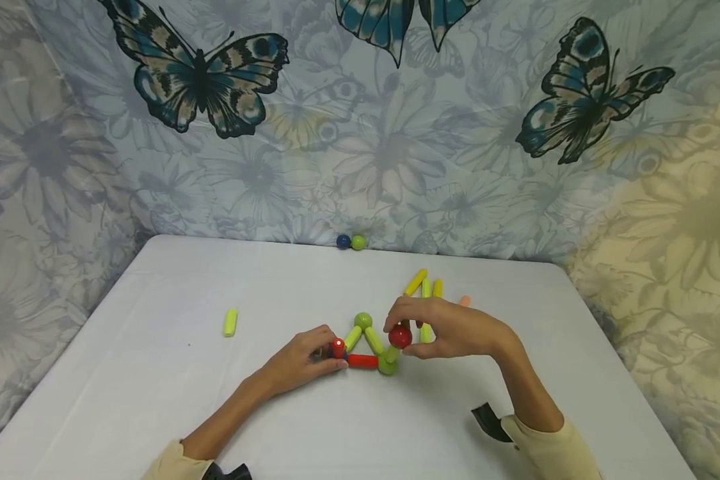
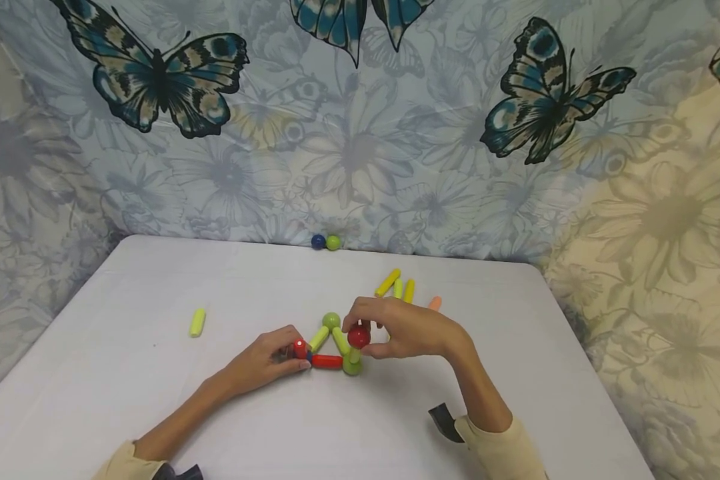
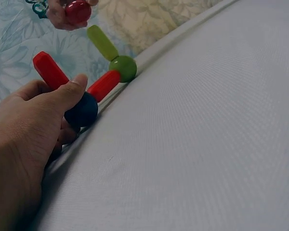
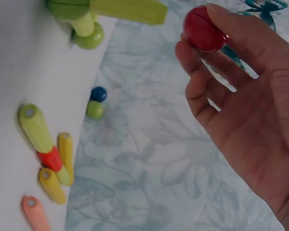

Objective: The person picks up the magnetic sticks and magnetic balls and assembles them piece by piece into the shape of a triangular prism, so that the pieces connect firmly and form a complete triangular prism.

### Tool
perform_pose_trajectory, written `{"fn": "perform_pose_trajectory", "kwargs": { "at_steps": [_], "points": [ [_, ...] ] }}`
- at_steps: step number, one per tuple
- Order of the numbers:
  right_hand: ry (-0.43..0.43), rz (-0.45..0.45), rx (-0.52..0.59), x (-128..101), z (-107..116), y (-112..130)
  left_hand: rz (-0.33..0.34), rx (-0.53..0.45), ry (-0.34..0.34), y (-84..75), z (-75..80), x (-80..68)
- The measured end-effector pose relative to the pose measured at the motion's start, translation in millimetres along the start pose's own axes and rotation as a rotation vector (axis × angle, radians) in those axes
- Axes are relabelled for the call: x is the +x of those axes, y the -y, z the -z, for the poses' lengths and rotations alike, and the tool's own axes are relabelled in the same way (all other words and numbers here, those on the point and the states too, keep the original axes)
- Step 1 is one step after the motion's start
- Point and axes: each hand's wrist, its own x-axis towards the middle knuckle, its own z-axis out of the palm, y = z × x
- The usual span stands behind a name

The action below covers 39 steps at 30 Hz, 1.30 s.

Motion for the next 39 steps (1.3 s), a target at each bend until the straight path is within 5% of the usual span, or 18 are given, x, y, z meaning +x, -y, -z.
{"fn": "perform_pose_trajectory", "kwargs": {
  "at_steps": [3, 13, 20, 22, 25, 27, 29, 32, 35, 39],
  "points": [
    [0.011, -0.029, -0.005, 1, -6, -1, -0.005, -0.001, -0.005, 0.3, 0.7, -0.7],
    [0.198, -0.358, 0.072, 8, -30, -23, -0.020, -0.002, 0.001, 3.1, -0.8, -0.9],
    [0.169, -0.408, 0.163, 22, -48, -26, -0.003, -0.028, 0.002, 3.2, 1.4, -1.6],
    [0.160, -0.429, 0.147, 24, -50, -26, 0.036, -0.066, 0.068, 2.9, 6.7, -0.2],
    [0.157, -0.457, 0.126, 25, -52, -25, 0.131, -0.134, 0.257, 0.7, 26.4, 6.4],
    [0.151, -0.457, 0.125, 26, -52, -25, 0.190, -0.168, 0.374, -0.5, 46.5, 15.4],
    [0.148, -0.450, 0.133, 26, -52, -24, 0.236, -0.184, 0.404, 1.9, 66.0, 29.0],
    [0.152, -0.456, 0.141, 25, -52, -24, 0.260, -0.155, 0.280, 13.3, 82.1, 60.0],
    [0.158, -0.481, 0.143, 23, -52, -24, 0.263, -0.050, 0.115, 28.4, 81.9, 97.8],
    [0.154, -0.486, 0.154, 24, -54, -24, 0.232, 0.179, 0.096, 47.8, 72.5, 138.7]
  ]
}}
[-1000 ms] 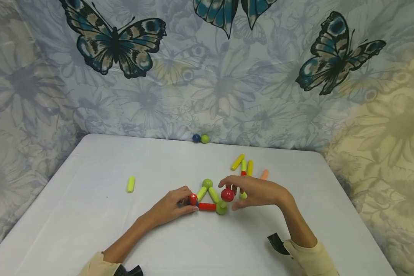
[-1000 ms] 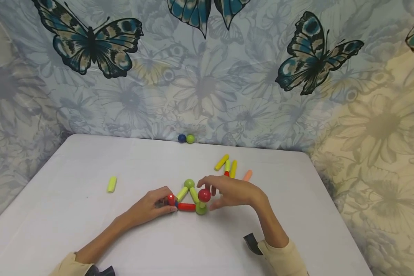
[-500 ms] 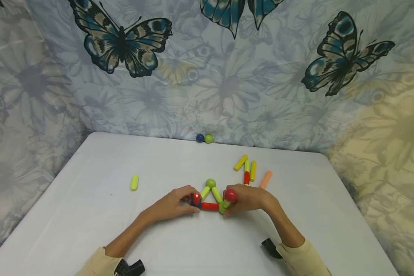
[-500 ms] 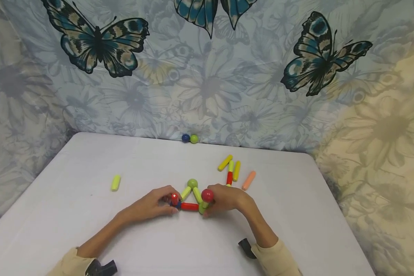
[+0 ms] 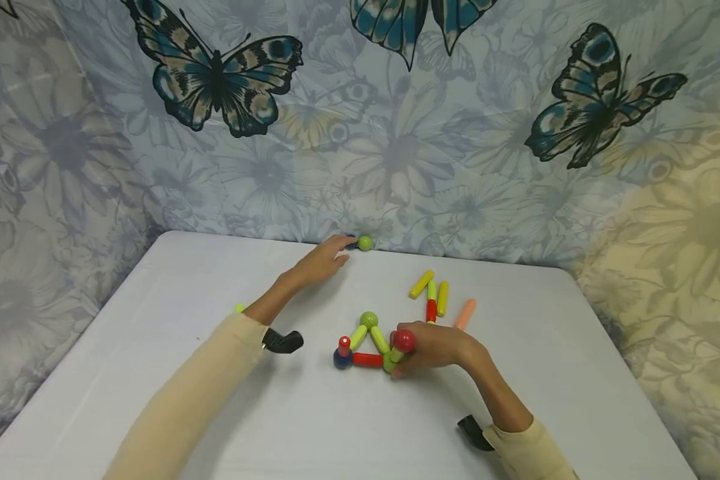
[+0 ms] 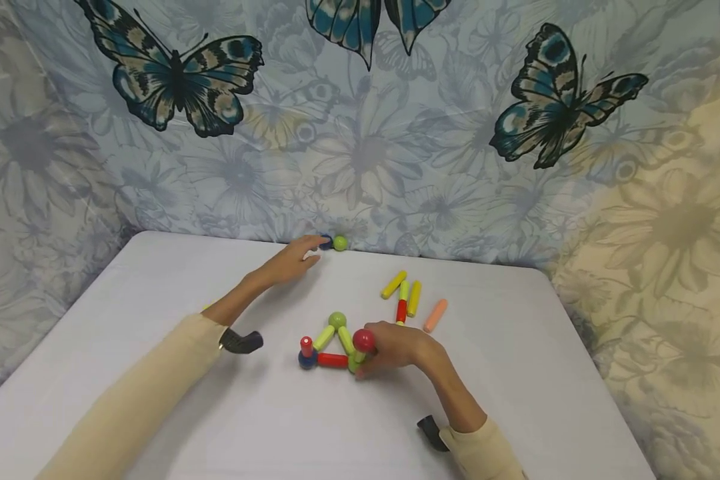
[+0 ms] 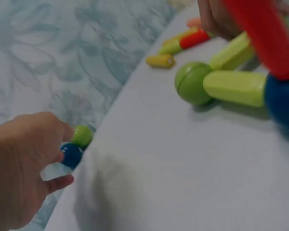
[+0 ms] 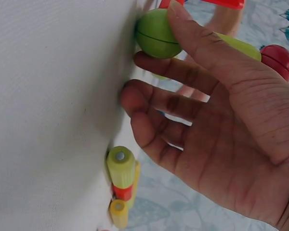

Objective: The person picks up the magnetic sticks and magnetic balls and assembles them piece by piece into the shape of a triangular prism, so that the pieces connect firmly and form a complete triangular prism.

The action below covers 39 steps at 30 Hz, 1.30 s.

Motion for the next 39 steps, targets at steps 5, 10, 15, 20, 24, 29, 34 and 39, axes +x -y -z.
{"fn": "perform_pose_trajectory", "kwargs": {
  "at_steps": [5, 10, 15, 20, 24, 29, 34, 39],
  "points": [
    [0.000, 0.017, -0.007, -1, -2, -3, 0.058, 0.256, 0.070, 6.6, -15.3, 28.0],
    [-0.015, 0.006, -0.010, -3, 0, -5, 0.146, 0.359, -0.099, 5.5, -25.8, 33.3],
    [-0.007, 0.009, -0.008, -3, 0, -3, 0.223, 0.361, -0.234, 4.7, -29.8, 24.6],
    [-0.001, 0.003, -0.027, -3, 0, -2, 0.214, 0.223, -0.255, 5.2, -31.4, 8.0],
    [0.003, -0.011, -0.028, -3, 2, -1, 0.094, 0.042, -0.228, -5.5, -27.8, -13.4],
    [0.010, -0.009, -0.025, -1, 4, 1, -0.132, -0.265, -0.166, -45.1, -15.0, -61.8],
    [0.023, -0.001, -0.023, -2, 4, 0, -0.256, -0.475, -0.194, -76.4, -22.8, -113.4],
    [0.027, 0.014, -0.024, -2, 5, 1, -0.309, -0.528, -0.190, -72.2, -40.7, -133.7]
  ]
}}
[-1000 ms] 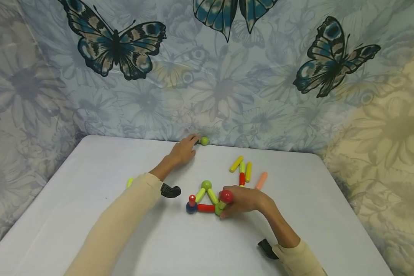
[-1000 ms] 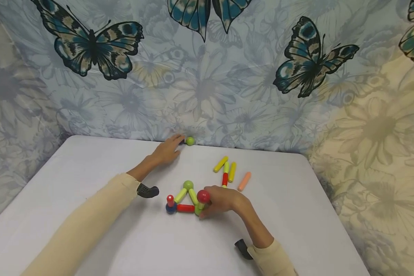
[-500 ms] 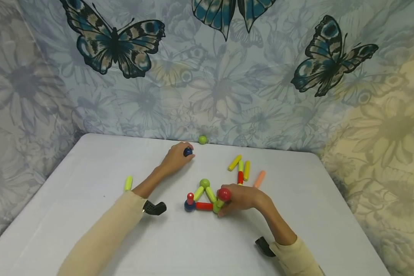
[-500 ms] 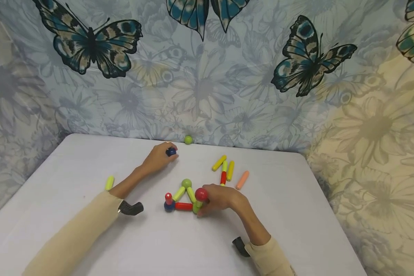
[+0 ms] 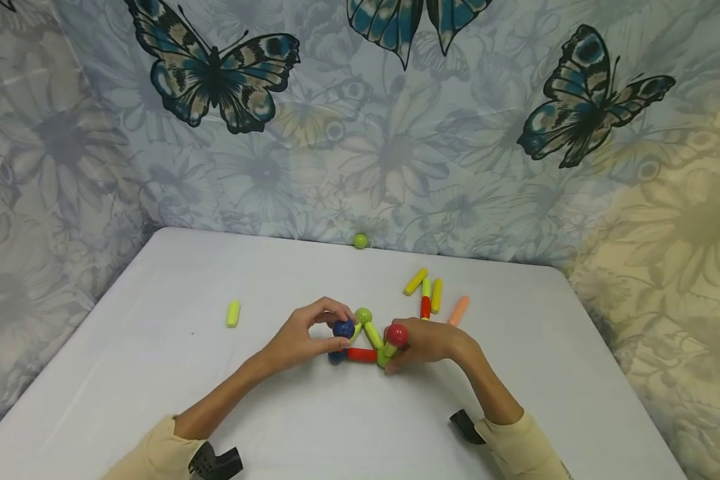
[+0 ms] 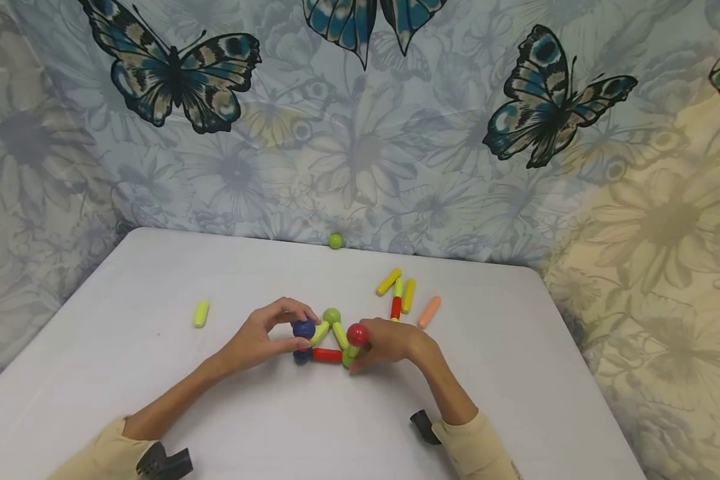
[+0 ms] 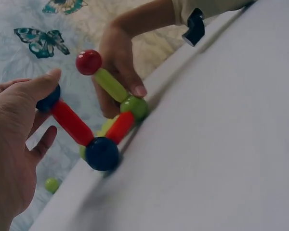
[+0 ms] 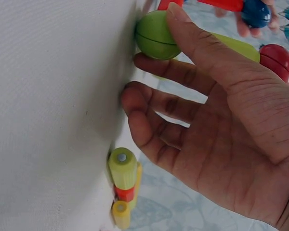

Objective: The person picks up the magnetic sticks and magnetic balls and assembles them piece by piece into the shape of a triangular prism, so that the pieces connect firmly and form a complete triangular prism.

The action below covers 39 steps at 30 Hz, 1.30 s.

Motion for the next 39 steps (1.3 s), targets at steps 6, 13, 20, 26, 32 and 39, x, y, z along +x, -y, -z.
{"fn": "perform_pose_trajectory", "kwargs": {
  "at_steps": [6, 13, 20, 26, 32, 39],
  "points": [
    [0.002, 0.010, 0.003, -1, 0, -3, 0.039, -0.062, 0.031, 12.7, -6.5, -6.2],
    [0.000, -0.015, 0.013, 1, -2, -2, 0.097, -0.004, 0.093, 42.3, -10.2, -18.1],
    [0.009, 0.009, 0.015, 0, 1, -3, 0.048, -0.002, 0.031, 52.8, -13.3, -21.5],
    [-0.126, 0.079, -0.076, -12, 21, -18, 0.084, 0.032, 0.020, 52.3, -13.7, -21.0],
    [-0.395, -0.077, -0.123, -14, 30, -38, 0.078, 0.080, 0.021, 52.4, -12.5, -21.9],
    [-0.276, -0.241, -0.154, -4, 21, -37, 0.066, 0.079, 0.025, 54.8, -10.9, -22.5]
  ]
}}
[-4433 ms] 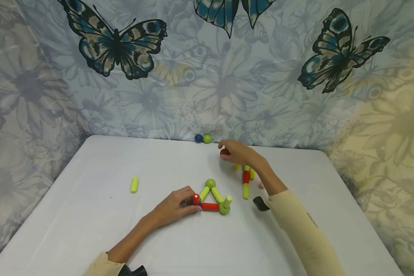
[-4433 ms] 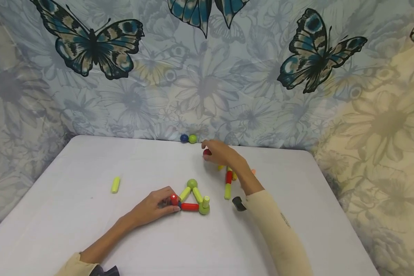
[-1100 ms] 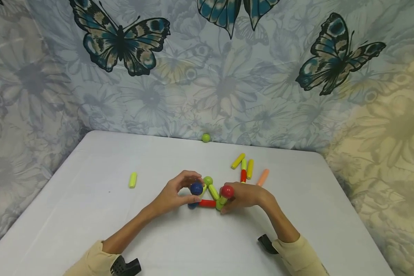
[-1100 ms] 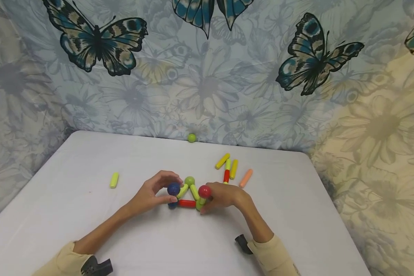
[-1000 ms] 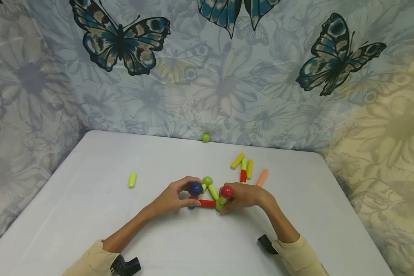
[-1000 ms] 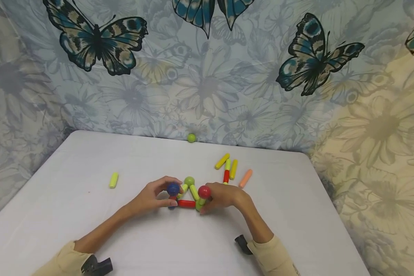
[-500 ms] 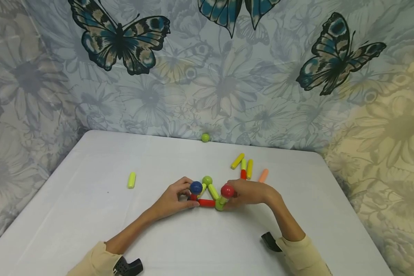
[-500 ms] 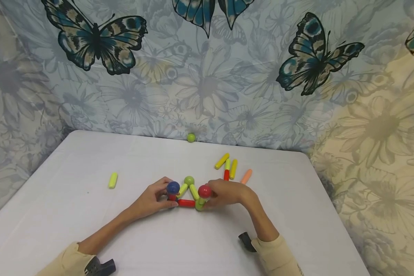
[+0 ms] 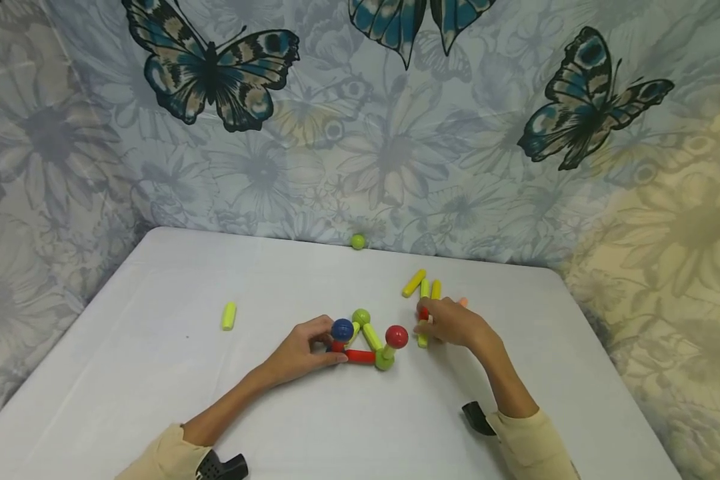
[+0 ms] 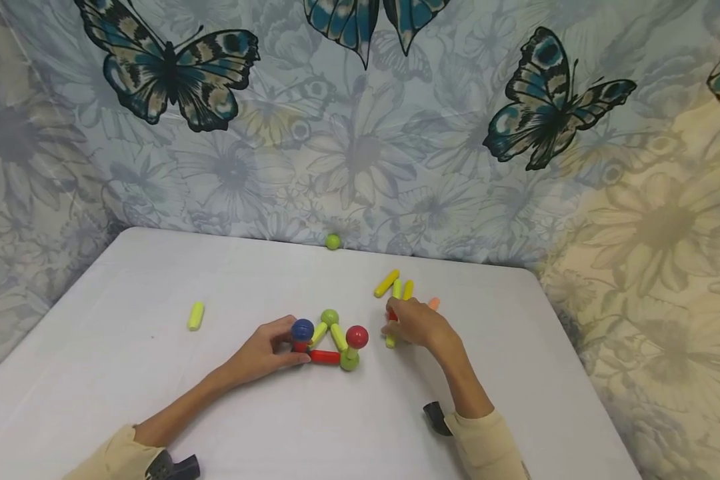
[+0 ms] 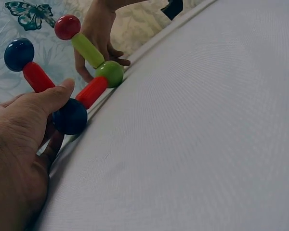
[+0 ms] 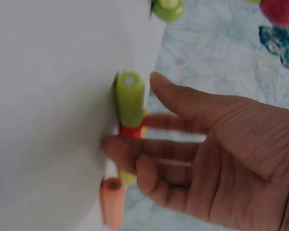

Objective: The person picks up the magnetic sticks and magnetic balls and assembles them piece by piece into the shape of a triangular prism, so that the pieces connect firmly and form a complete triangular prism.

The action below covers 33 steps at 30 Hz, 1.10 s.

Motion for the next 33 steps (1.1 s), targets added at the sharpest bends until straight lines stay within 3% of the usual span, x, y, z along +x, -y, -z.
{"fn": "perform_pose_trajectory", "kwargs": {
  "at_steps": [5, 12, 20, 23, 26, 30, 33],
  "points": [
    [-0.026, -0.085, -0.022, -2, -5, 10, -0.005, -0.001, -0.001, 0.1, -0.1, 0.5],
    [-0.144, -0.077, -0.045, 0, -10, 13, 0.002, 0.003, 0.007, 0.9, 0.1, 0.5],
    [-0.145, -0.044, -0.041, -1, -9, 10, 0.003, -0.002, 0.010, 1.3, -0.6, -0.7],
    [-0.152, 0.043, 0.010, -4, -1, 7, -0.004, -0.005, 0.008, 2.2, -1.5, -1.4],
    [-0.216, 0.175, 0.064, -13, 9, 13, -0.018, -0.009, 0.003, 2.4, -2.5, -1.5],
    [-0.362, 0.392, 0.111, -30, 17, 35, -0.026, 0.000, -0.003, 2.6, -2.4, -0.3],
    [-0.419, 0.565, 0.136, -42, 14, 57, -0.034, 0.005, -0.006, 3.5, -2.5, 0.3]
  ]
}}
